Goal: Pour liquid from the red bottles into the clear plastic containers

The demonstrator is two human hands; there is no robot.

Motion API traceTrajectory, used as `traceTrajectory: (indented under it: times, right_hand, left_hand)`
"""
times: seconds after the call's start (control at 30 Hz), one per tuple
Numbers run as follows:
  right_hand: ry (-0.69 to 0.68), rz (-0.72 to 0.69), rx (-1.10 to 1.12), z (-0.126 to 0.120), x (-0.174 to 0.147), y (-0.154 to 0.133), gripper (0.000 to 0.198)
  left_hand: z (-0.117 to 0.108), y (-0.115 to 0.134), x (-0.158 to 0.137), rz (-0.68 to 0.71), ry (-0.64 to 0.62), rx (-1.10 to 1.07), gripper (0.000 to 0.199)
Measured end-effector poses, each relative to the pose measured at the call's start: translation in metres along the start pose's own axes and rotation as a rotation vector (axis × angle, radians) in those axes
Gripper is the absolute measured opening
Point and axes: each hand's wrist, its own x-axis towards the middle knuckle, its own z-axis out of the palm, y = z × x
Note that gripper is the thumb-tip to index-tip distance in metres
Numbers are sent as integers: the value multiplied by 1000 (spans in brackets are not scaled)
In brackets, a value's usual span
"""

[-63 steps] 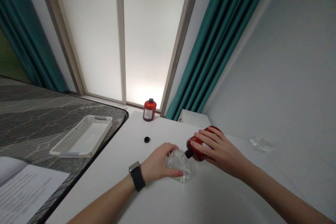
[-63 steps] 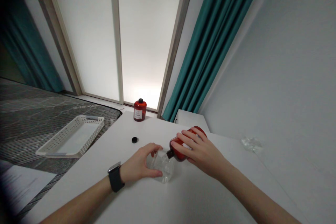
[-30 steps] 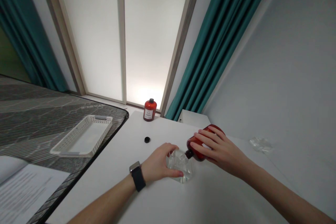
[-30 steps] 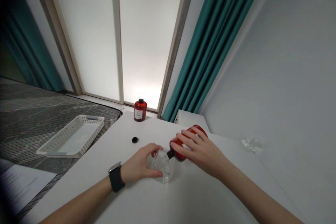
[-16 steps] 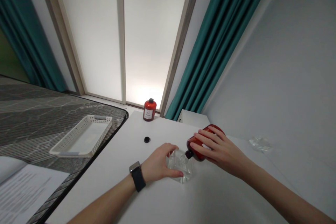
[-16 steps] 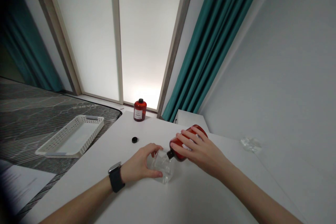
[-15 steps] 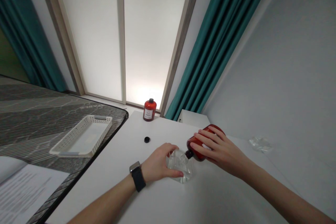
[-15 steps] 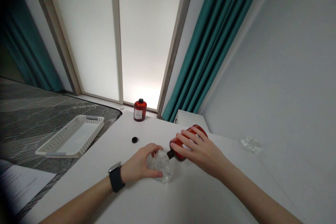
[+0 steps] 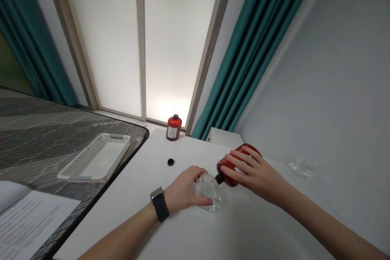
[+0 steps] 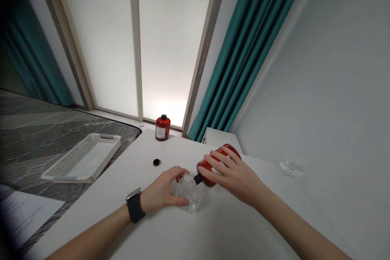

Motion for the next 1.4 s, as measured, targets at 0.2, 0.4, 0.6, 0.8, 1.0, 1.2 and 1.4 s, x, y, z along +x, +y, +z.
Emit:
traceTrajectory:
  times: [0.2,0.4,0.6,0.8,1.0,1.2,1.4]
  right_hand:
    - [-5,-13,-19,-1,0,0,44]
    - [-31,-25,-57,0,-1,1,44]
    - [-22,-29,-64,-2,0,1,45]
    - [-52,-42,-72,-1,-2,2,46]
    - [-28,-44,-61,0,-2,2,46]
    - [-9,-59,-69,-2,-1,2,45]
    - [-30,-60,-76,-3,-1,3,45]
  left_hand:
    - [0,-1,0,16,3,-15,64]
    - [1,-2,0,20,1,-6,64]
    - [1,-1,0,19,4,-17,65]
    - [0,1,0,1,-6,-21,65]
    - [0,0,0,21,-6,-12,64]
    - [0,0,0,21,-12,-18,64]
    - [-1,1,0,13,-11,-26,63]
